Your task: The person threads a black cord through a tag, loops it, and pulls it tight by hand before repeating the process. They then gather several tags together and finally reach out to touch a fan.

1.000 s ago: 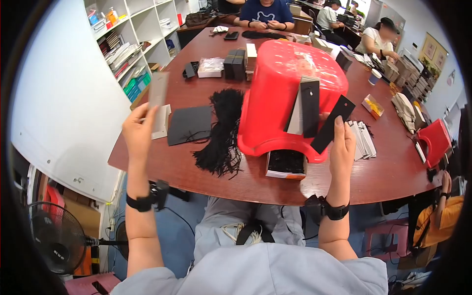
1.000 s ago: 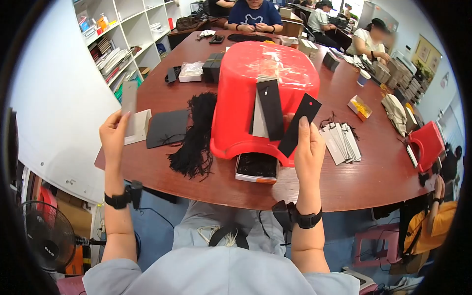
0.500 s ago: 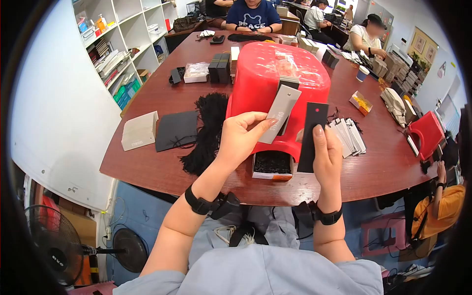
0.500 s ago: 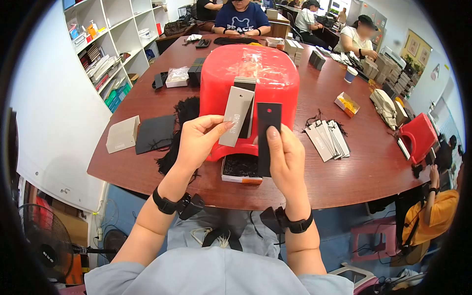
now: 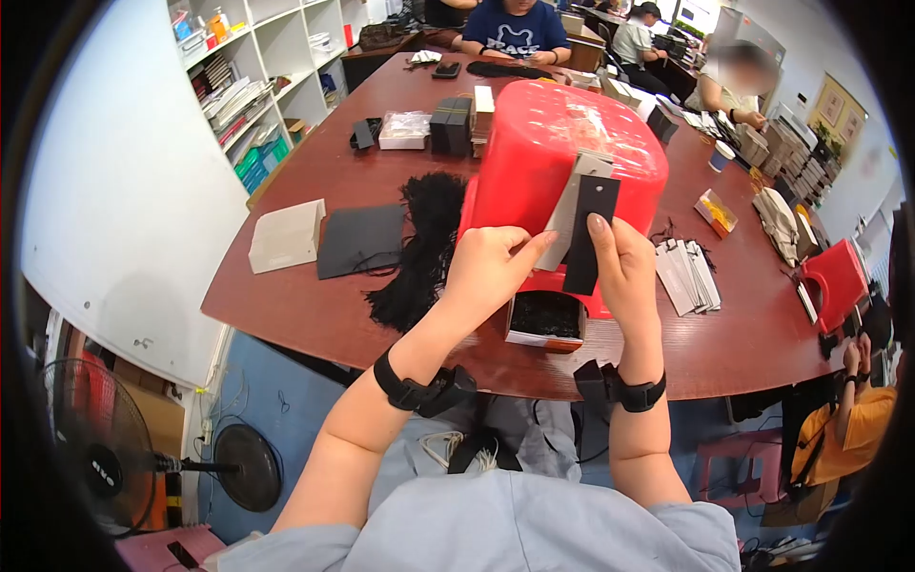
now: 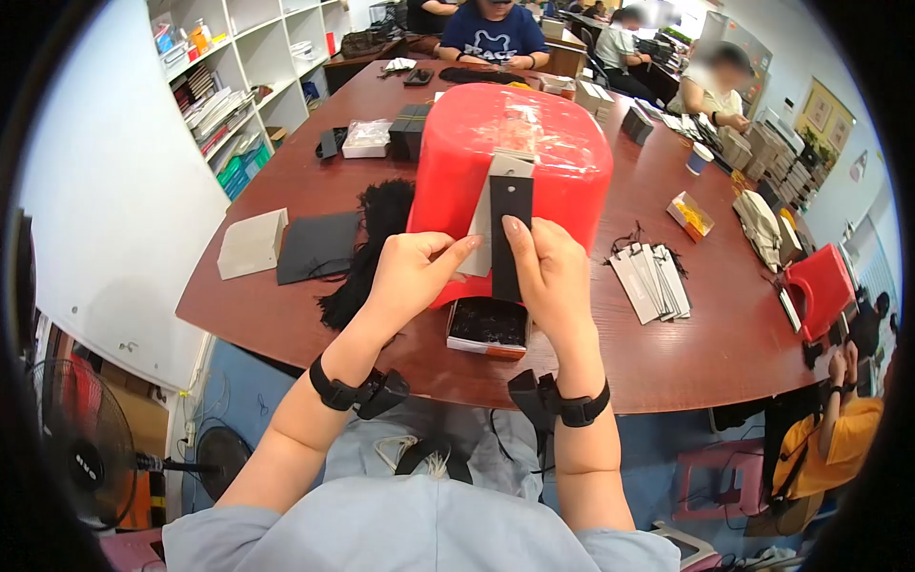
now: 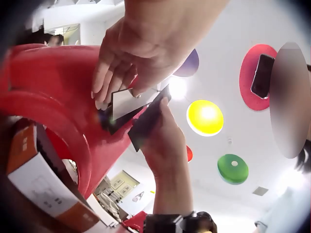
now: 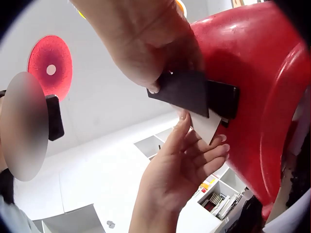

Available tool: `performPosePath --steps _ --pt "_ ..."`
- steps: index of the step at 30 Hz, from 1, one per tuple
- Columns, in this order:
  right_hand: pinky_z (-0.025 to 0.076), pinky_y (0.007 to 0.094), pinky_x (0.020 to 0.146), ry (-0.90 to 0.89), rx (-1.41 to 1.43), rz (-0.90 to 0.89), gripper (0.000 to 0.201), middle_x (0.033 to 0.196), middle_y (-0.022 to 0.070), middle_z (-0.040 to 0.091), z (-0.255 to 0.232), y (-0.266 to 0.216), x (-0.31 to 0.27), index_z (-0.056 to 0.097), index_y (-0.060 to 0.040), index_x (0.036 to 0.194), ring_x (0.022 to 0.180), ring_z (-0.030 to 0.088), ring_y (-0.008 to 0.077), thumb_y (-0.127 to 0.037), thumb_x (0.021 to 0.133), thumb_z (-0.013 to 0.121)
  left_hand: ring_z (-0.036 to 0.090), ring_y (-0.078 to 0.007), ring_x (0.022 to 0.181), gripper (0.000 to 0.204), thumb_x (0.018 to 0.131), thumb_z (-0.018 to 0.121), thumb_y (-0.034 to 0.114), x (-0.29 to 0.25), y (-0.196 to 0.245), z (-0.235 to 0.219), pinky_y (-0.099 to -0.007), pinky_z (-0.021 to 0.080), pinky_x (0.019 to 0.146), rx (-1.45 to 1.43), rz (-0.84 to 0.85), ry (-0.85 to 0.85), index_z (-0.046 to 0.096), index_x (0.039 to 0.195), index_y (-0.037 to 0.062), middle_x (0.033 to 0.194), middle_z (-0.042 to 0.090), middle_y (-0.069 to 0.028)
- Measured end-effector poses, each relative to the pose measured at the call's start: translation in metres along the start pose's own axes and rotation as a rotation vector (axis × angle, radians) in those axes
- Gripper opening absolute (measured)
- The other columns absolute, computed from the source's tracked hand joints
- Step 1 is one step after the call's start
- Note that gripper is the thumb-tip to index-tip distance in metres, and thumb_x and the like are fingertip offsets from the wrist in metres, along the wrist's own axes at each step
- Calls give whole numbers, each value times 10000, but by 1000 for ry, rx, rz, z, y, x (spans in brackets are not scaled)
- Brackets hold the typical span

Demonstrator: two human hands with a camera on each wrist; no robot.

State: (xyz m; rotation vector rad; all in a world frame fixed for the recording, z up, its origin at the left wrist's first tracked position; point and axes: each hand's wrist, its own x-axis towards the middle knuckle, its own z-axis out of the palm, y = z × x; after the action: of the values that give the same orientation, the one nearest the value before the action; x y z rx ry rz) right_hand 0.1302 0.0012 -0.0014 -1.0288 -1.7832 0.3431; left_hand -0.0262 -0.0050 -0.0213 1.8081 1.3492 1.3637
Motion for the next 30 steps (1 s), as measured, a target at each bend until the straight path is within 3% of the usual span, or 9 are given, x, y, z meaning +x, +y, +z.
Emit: performPosePath --steps 6,9,13,16,18,20,24,26,30 --pt "330 339 453 31 27 61 325 524 147 420 4 3 6 485 16 652 453 408 272 -241 851 481 554 -96 460 348 784 590 263 3 -1 -2 -221 378 410 -57 -7 -9 579 629 -48 455 502 -93" --pt "360 374 474 177 -298 68 373 559 184 487 6 2 8 561 -10 662 506 482 328 -336 829 491 493 -235 391 320 761 591 277 -3 -2 -9 -288 366 406 224 152 88 588 615 -8 478 477 -162" --pt "333 391 460 139 -489 97 442 539 187 468 -3 8 6 509 8 587 497 457 350 -374 810 506 565 -288 599 219 710 609 245 -12 -26 -57 -342 432 536 417 147 112 616 681 28 634 573 -140" --pt "329 384 461 136 -540 96 439 561 183 474 -8 10 0 490 13 596 507 454 346 -369 813 503 566 -291 743 174 653 630 191 -13 -62 -115 -381 447 652 934 -41 29 614 745 45 747 593 -130" --pt "332 367 467 103 -522 104 418 572 181 477 -10 13 -3 507 16 636 506 449 331 -358 821 495 541 -280 855 294 598 650 76 -20 -86 -142 -377 457 693 1137 -66 -78 572 879 42 872 559 -108" --pt "335 346 476 137 -406 99 403 583 184 478 -10 13 -4 523 22 679 516 441 320 -349 833 482 540 -285 842 277 584 649 64 -25 -101 -152 -371 460 702 1265 -116 -229 550 841 28 861 546 -110" --pt "338 309 485 108 -318 117 381 571 177 460 -10 14 -6 532 42 726 486 405 231 -314 849 473 539 -292 832 217 611 606 38 -32 -124 -159 -372 463 705 1274 -96 -240 526 811 15 852 536 -119" --pt "337 302 485 84 -312 142 377 567 172 453 -10 17 -7 528 44 727 486 385 211 -308 849 476 540 -294 844 206 648 538 4 -30 -126 -162 -380 459 722 1333 -170 -381 518 853 5 883 539 -146" --pt "328 288 481 66 -301 165 375 555 153 429 -11 19 -8 514 43 717 488 344 184 -308 846 485 548 -302 831 196 677 490 -14 -41 -133 -178 -381 462 699 1256 49 -220 527 868 6 884 550 -157"
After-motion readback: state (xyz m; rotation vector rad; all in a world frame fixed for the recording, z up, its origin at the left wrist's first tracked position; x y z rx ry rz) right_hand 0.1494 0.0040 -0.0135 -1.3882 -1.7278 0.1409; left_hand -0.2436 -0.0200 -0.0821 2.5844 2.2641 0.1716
